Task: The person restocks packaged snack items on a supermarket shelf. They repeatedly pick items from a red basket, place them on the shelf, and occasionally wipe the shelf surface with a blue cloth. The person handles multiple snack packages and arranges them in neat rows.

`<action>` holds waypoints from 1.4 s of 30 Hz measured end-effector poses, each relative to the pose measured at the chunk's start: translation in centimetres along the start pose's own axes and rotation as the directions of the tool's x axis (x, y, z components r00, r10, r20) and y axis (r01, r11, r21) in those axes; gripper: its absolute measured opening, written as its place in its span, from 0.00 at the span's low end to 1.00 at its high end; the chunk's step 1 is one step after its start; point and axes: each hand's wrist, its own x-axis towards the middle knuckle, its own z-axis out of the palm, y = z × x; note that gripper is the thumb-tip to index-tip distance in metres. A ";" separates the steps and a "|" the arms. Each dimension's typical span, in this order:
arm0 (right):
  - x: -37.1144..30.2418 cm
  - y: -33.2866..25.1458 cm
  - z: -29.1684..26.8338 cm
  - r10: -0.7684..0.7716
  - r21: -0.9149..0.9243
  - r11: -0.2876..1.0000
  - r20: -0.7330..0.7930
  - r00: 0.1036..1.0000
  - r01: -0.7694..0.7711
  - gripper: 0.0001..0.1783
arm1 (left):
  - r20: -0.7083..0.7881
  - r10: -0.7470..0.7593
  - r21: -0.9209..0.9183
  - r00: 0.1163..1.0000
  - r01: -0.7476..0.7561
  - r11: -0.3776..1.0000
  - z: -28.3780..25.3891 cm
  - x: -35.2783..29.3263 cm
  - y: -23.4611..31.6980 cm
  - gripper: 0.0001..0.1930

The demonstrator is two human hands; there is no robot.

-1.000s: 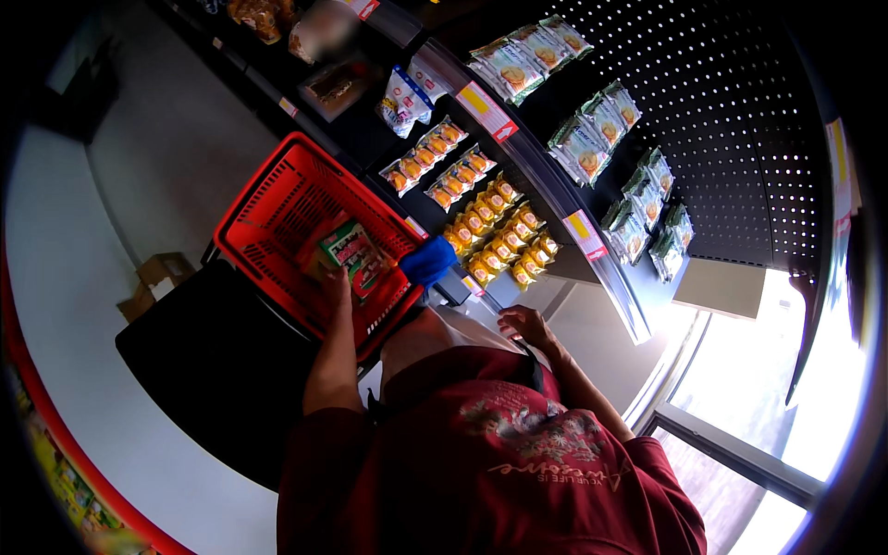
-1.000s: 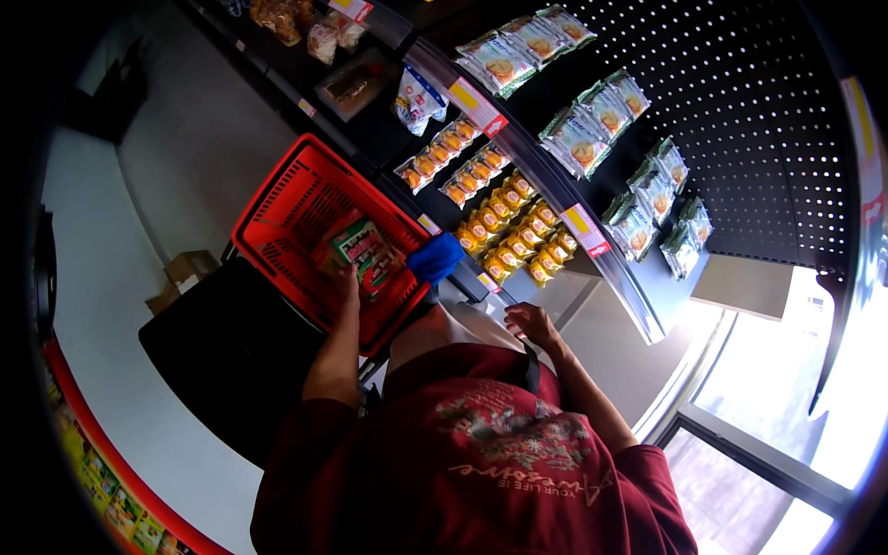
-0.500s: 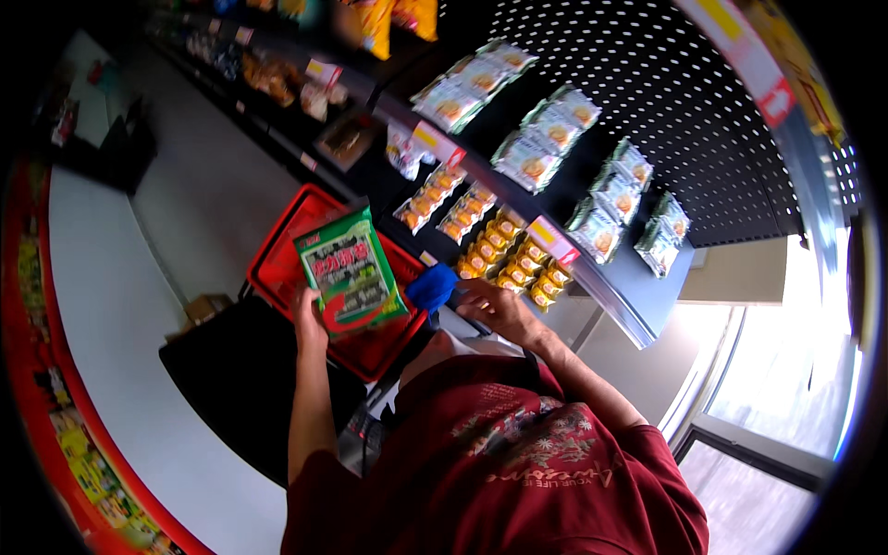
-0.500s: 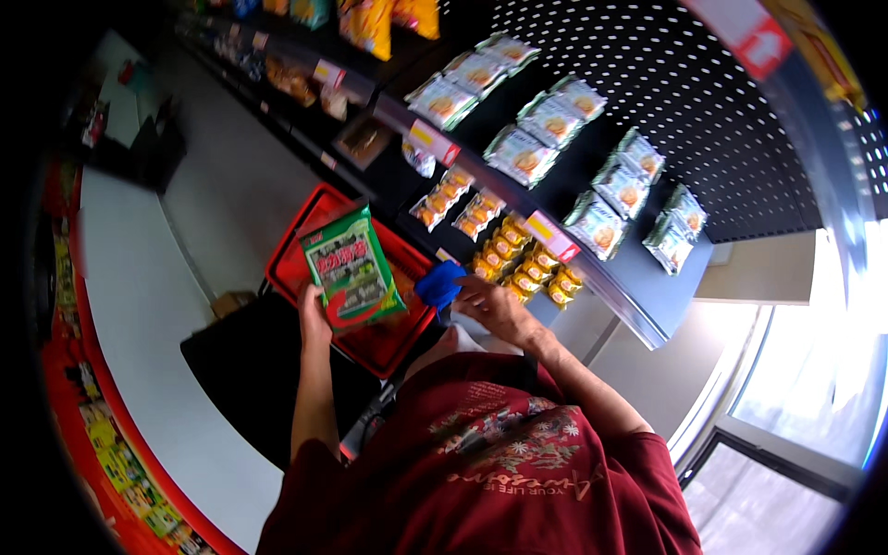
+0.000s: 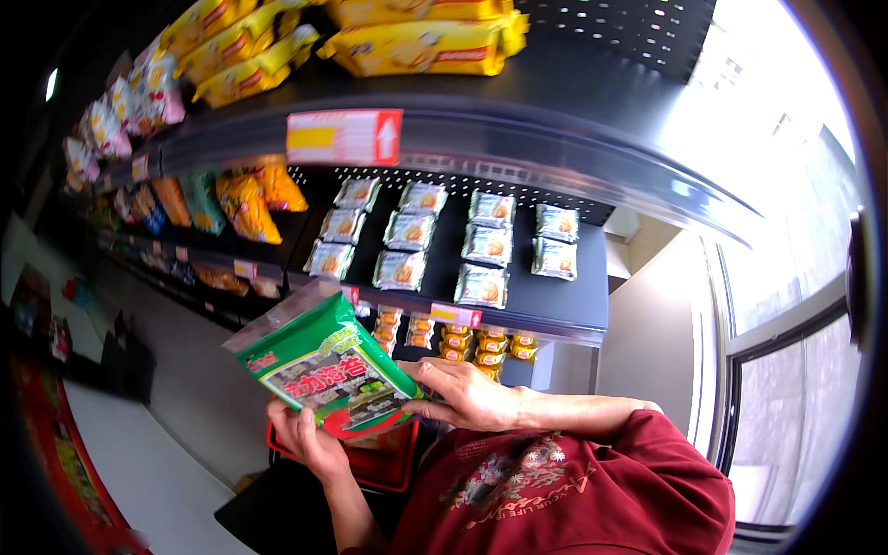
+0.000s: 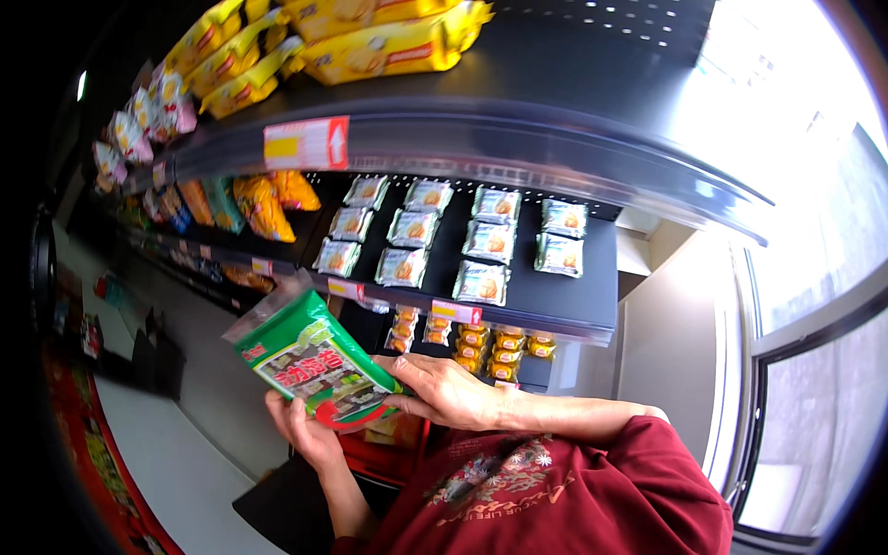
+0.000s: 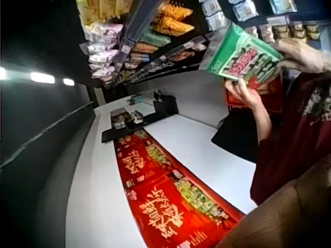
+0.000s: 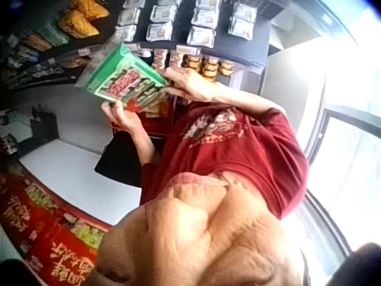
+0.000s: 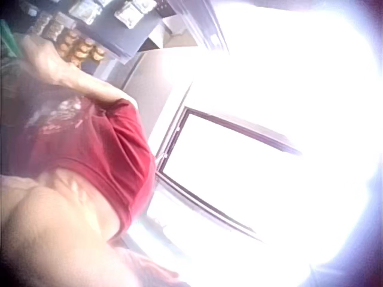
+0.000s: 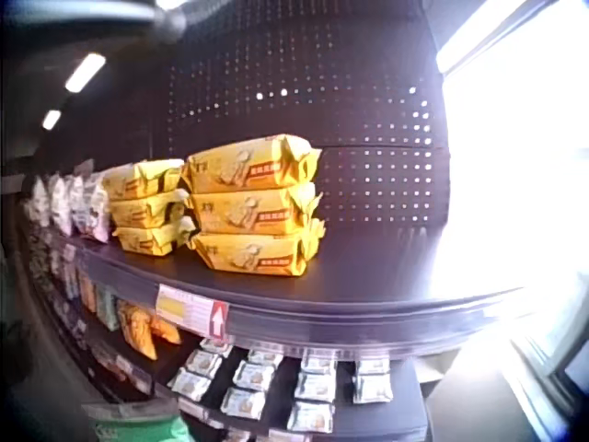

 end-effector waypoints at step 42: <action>-3.4 -10.1 -34.2 0.035 -0.433 0.814 -0.628 0.777 -0.387 0.32 | 0.790 0.447 -0.031 0.420 -0.701 0.713 32.1 9.8 18.8 0.22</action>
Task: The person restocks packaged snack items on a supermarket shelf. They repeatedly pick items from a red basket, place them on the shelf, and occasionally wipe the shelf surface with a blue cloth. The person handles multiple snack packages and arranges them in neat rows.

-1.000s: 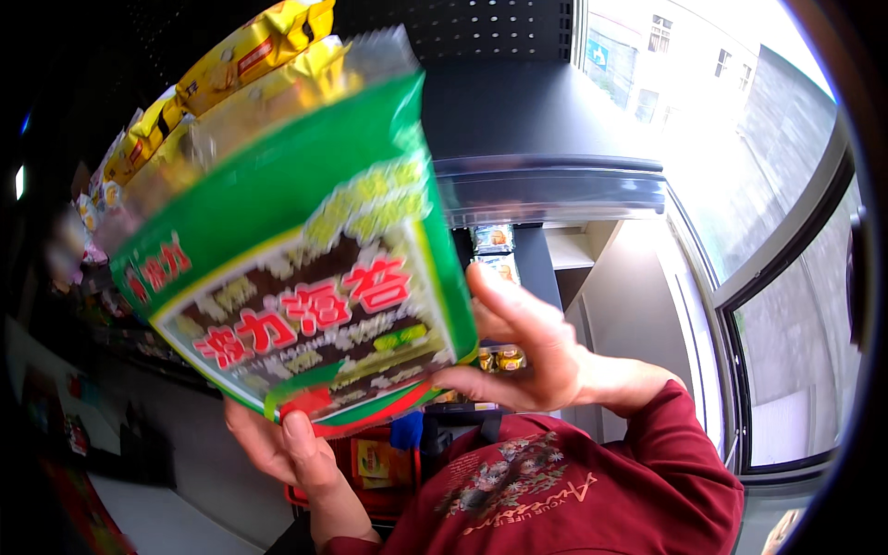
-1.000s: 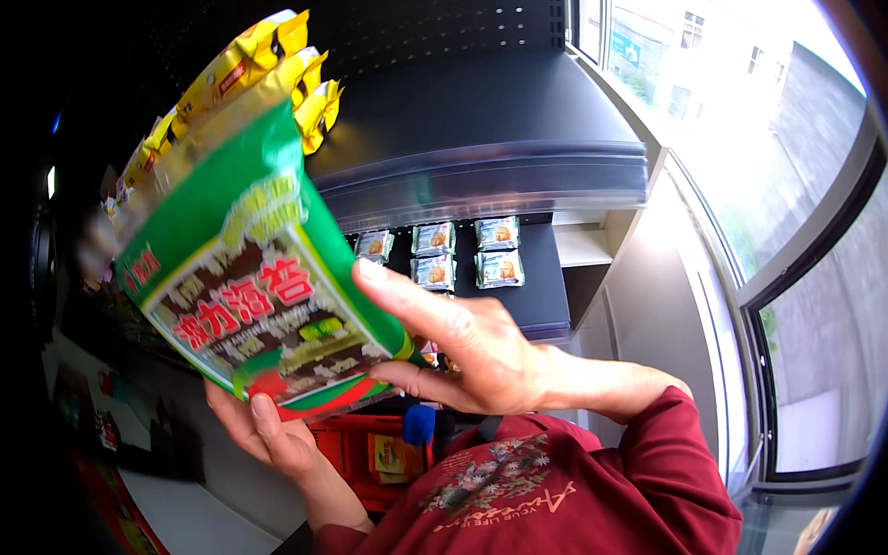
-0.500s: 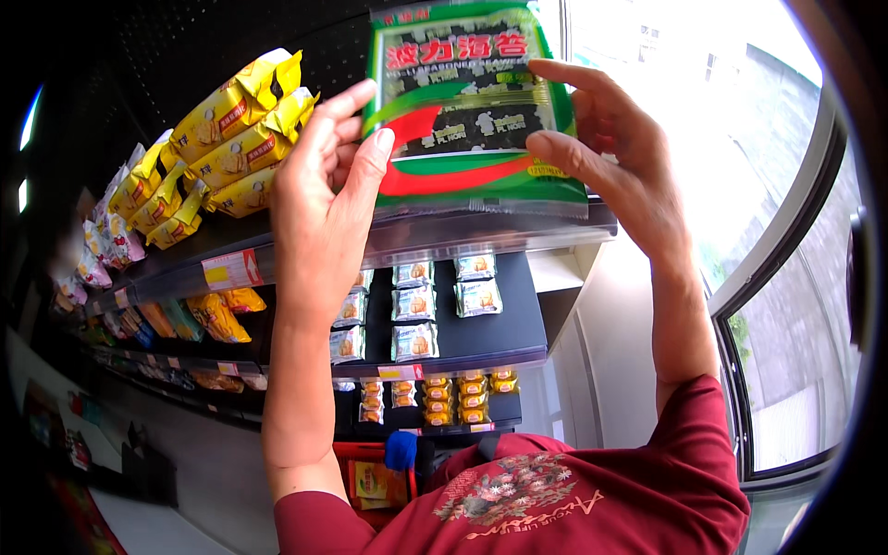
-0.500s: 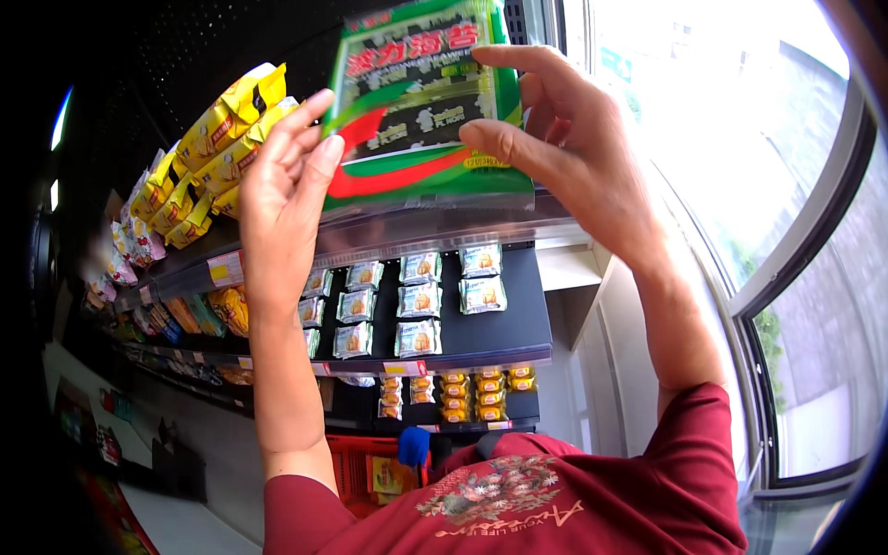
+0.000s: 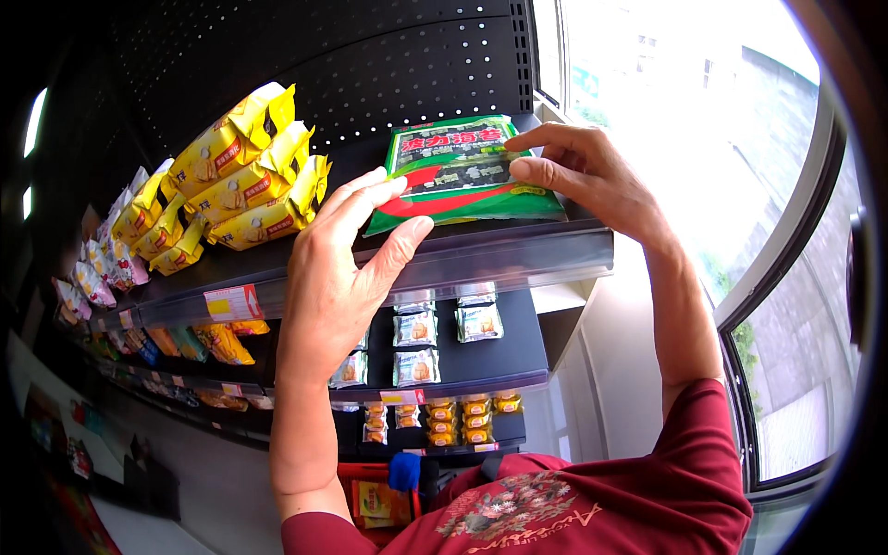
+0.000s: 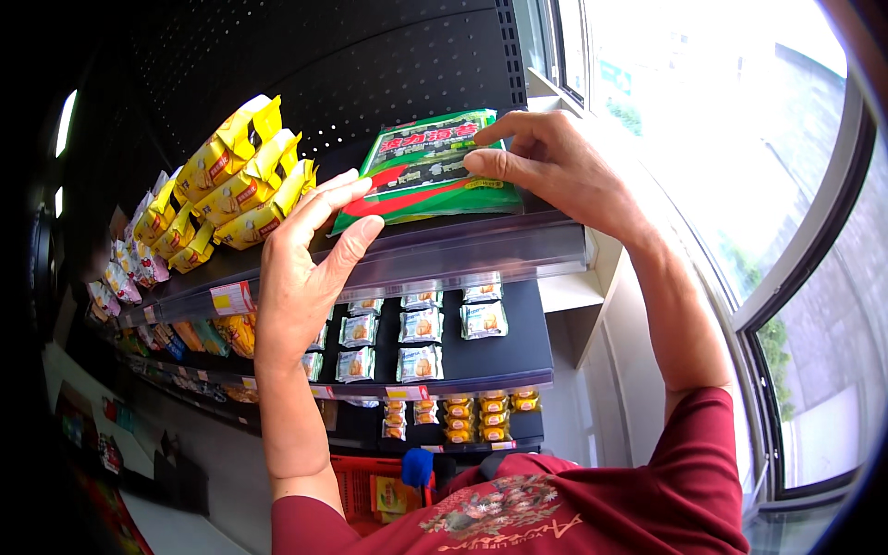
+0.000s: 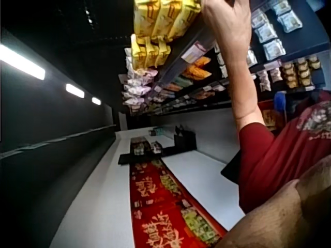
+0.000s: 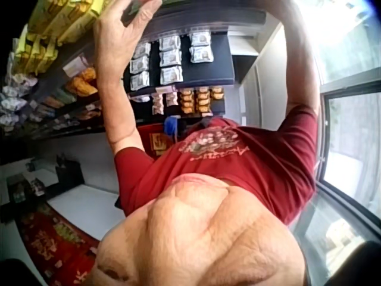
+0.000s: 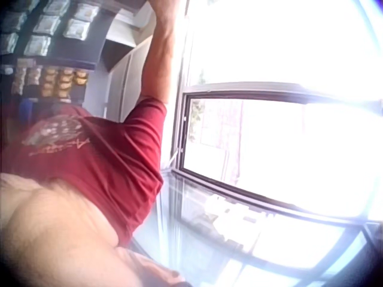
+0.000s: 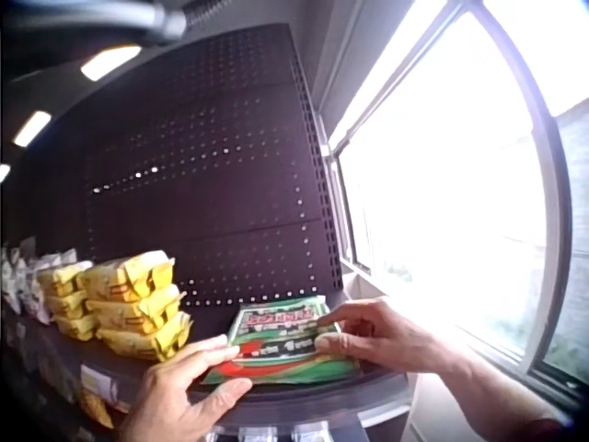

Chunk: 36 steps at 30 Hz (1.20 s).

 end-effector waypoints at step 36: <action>-17.2 -6.6 22.3 -0.258 0.119 0.966 0.318 0.912 0.231 0.19 | -0.123 -0.830 -0.150 0.544 0.816 0.558 11.6 -51.7 -15.7 0.06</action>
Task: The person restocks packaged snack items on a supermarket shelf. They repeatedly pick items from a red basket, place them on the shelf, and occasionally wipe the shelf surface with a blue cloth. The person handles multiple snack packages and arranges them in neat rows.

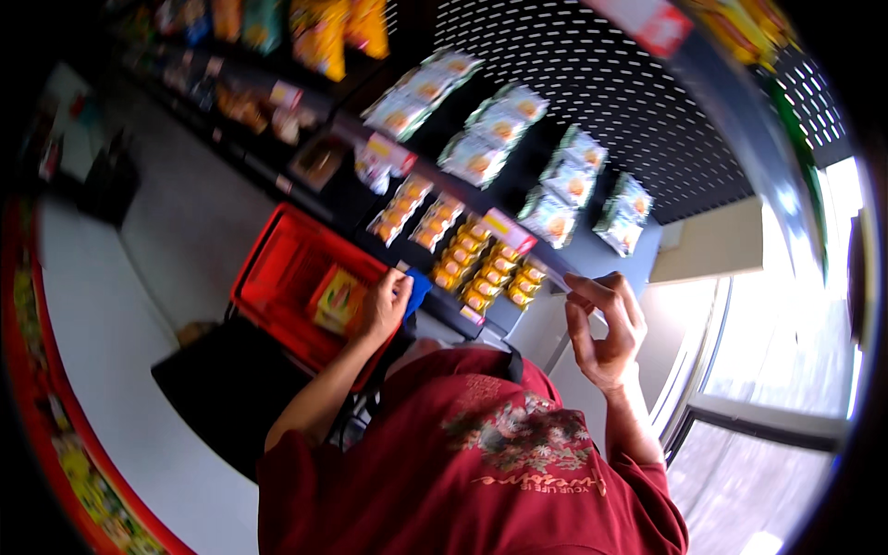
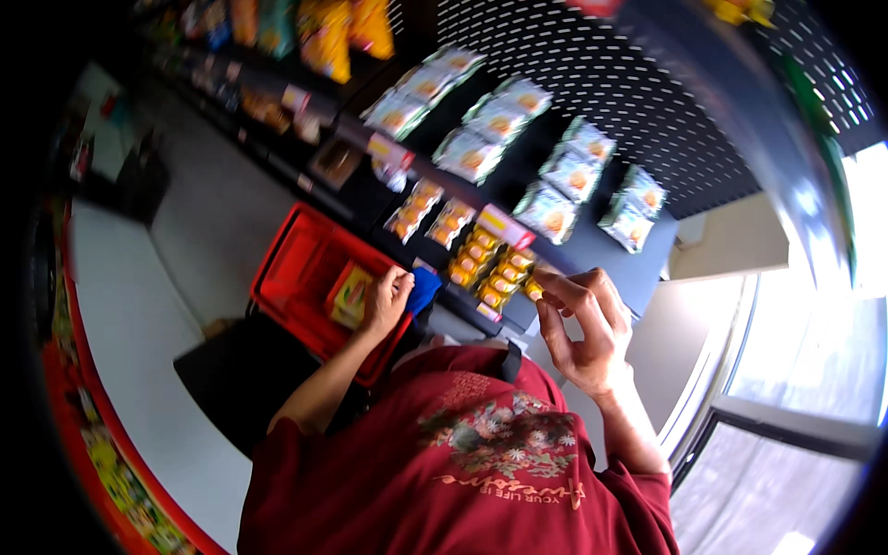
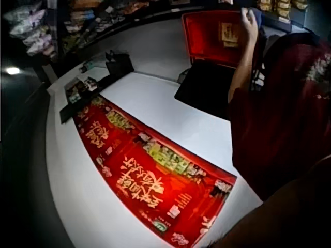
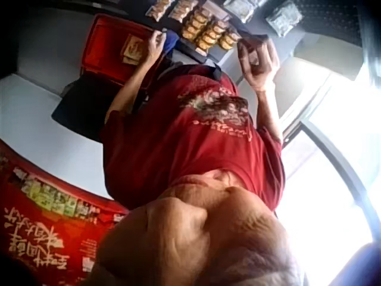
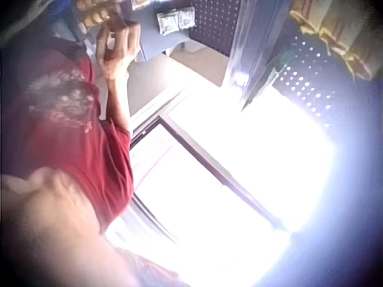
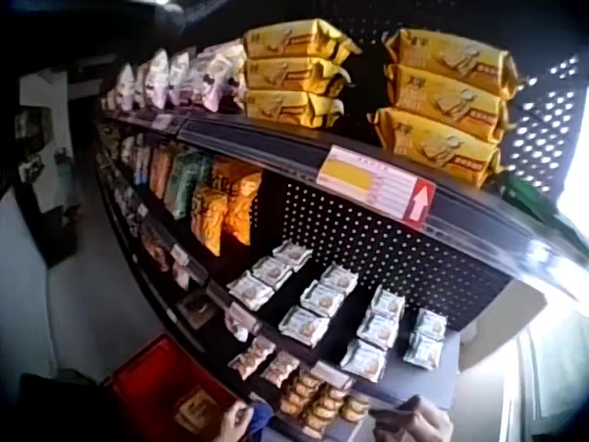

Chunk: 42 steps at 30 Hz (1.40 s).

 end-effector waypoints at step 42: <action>-4.4 1.2 11.9 0.505 -0.129 0.845 0.508 0.697 -0.519 0.14 | -0.288 -0.754 -0.607 0.590 0.497 0.620 1.1 -13.4 -33.9 0.29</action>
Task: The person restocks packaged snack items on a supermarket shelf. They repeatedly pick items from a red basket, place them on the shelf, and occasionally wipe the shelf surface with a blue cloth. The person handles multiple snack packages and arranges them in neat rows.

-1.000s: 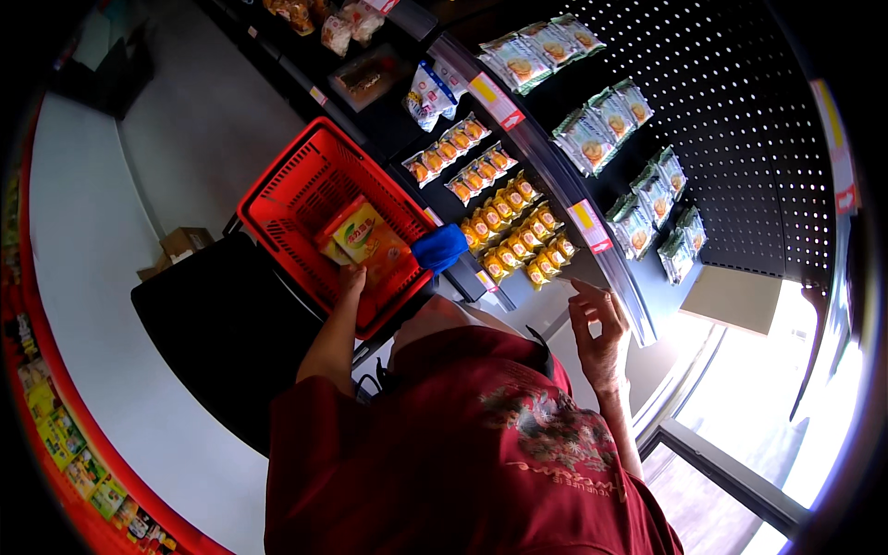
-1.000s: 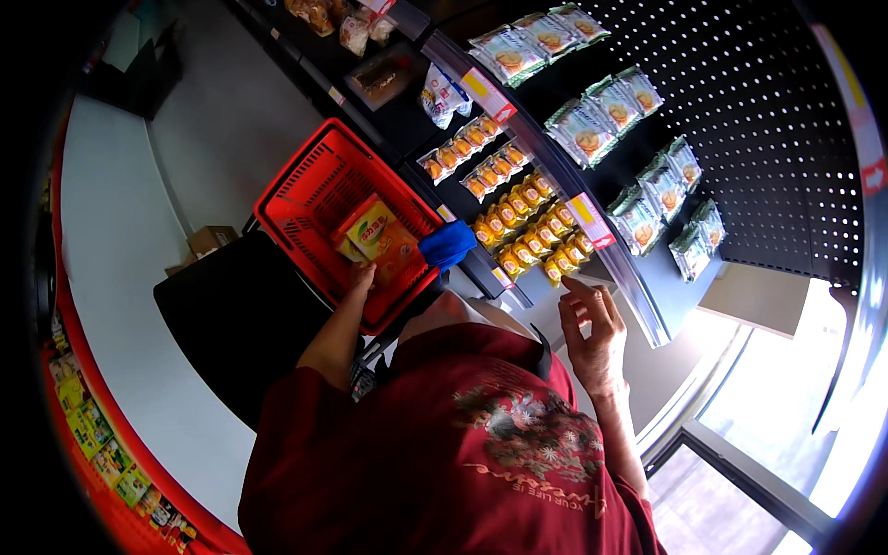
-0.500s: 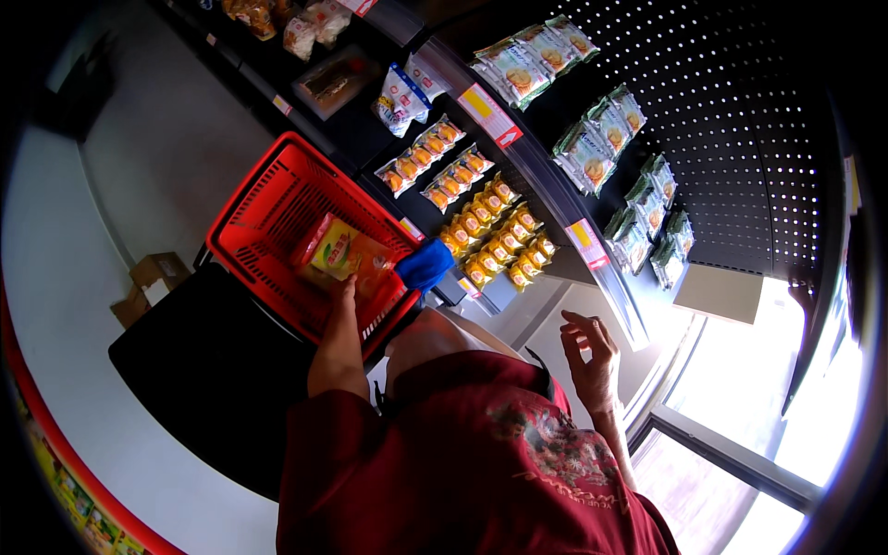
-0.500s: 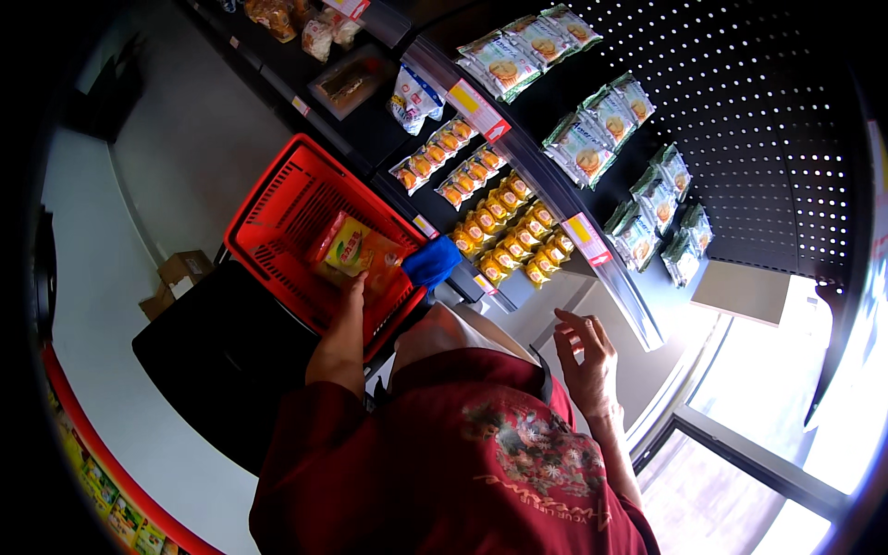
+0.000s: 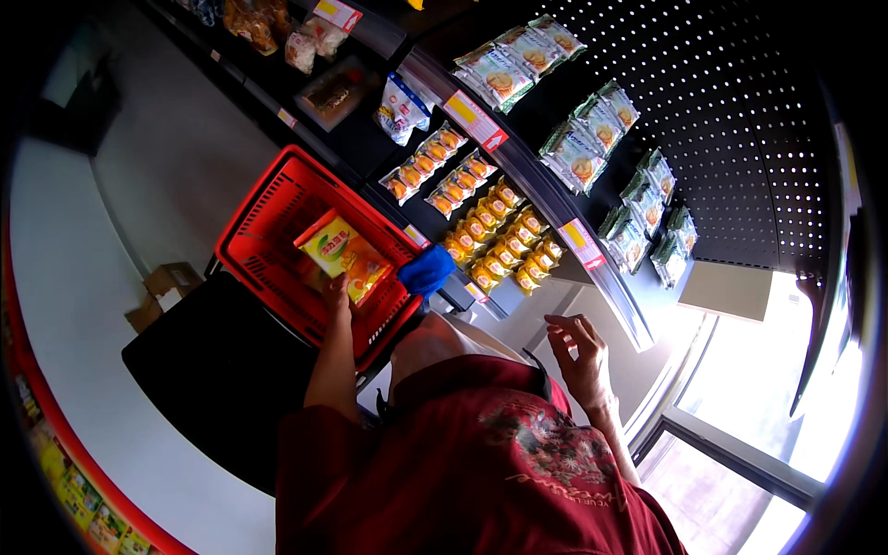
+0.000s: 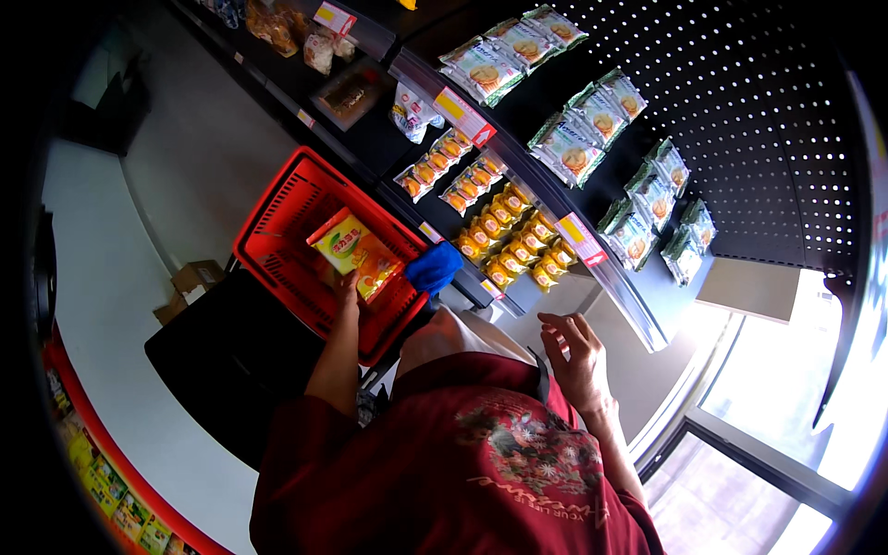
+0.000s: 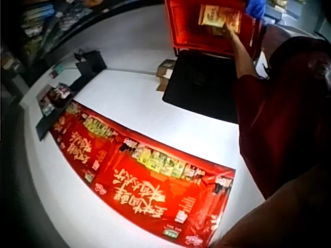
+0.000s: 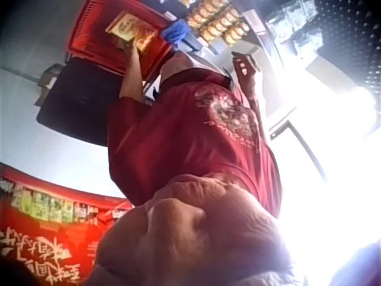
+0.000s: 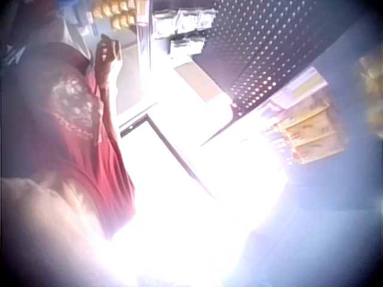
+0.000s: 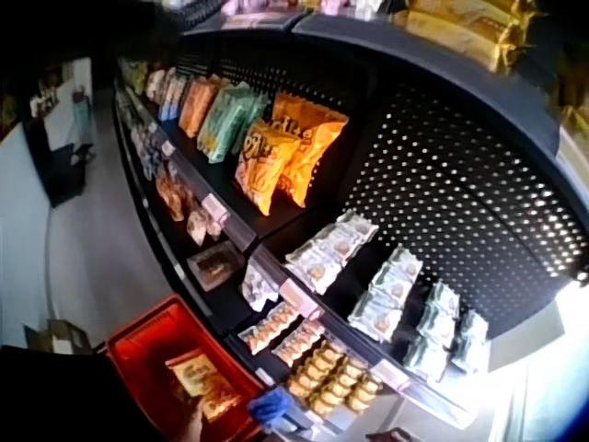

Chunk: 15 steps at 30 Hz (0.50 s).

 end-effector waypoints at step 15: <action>2.0 -1.5 -0.3 -0.431 0.004 0.902 -0.018 0.902 0.431 0.29 | 0.529 -0.007 -0.302 0.849 0.196 0.933 2.3 -15.1 30.3 0.25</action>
